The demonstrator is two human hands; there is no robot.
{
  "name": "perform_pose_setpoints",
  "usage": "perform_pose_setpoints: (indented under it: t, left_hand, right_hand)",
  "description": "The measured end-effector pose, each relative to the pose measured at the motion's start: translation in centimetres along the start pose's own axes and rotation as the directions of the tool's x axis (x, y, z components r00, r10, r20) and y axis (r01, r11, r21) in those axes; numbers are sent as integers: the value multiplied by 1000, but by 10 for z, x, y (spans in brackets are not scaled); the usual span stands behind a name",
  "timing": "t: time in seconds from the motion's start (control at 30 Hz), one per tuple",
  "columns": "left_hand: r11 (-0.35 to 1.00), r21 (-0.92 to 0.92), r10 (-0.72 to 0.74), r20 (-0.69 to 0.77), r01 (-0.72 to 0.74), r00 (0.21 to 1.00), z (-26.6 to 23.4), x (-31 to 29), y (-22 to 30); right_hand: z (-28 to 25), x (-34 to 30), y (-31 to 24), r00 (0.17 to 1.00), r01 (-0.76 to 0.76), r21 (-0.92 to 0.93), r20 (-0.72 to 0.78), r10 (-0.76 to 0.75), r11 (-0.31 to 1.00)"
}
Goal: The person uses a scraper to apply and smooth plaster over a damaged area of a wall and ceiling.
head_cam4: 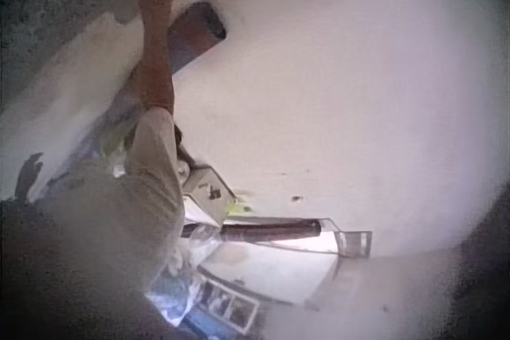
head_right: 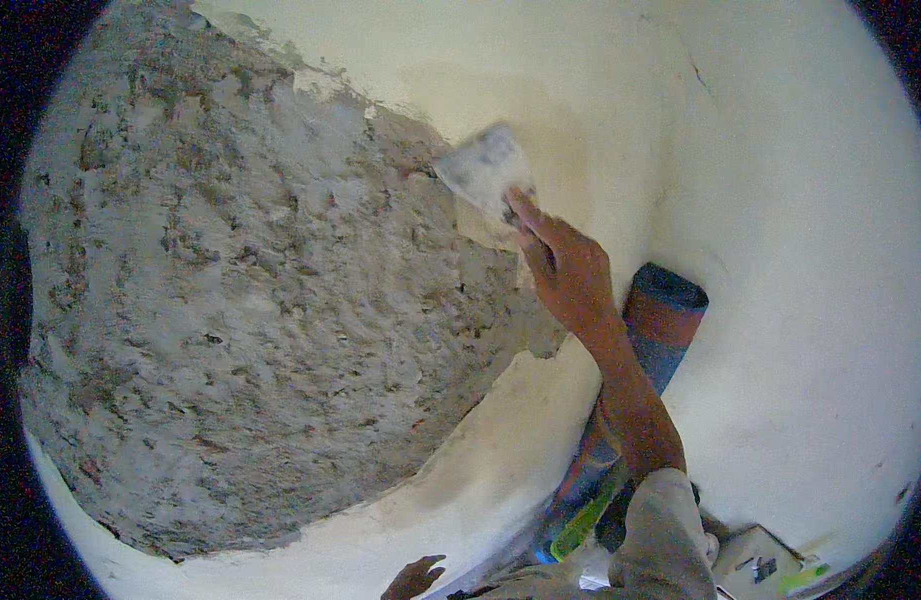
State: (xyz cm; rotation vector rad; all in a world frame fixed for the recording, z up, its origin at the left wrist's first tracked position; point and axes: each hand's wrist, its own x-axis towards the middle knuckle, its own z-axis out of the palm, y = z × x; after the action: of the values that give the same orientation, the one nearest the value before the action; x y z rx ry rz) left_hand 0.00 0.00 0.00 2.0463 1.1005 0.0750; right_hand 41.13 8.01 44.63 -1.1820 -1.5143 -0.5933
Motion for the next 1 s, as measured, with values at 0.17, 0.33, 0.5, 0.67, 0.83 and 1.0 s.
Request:
perform_pose_setpoints:
  t: [0.17,0.33,0.5,0.67,0.83,1.0]
  left_hand:
    - [987,-108,93,-208,-117,974,28,2,-1]
    - [994,-85,53,-153,-67,987,8,-14,-6]
    - [978,-170,51,-363,-120,931,23,-17,-22]
    - [978,-208,-10,-158,-23,987,24,-20,-21]
    - [977,-190,63,-174,-97,983,9,-17,-12]
    - [992,-100,55,-165,-72,985,8,3,-14]
  right_hand:
    - [2,-10,28,999,16,-25,52,-15,1000]
    - [8,60,-25,977,212,20,11,-212,977]
    - [21,-34,0,988,28,-49,150,-20,998]
    - [26,-62,-25,990,-35,-3,140,35,999]
    - [30,-94,-31,996,-79,84,36,76,993]
    - [32,-72,-36,996,-8,-17,93,9,1000]
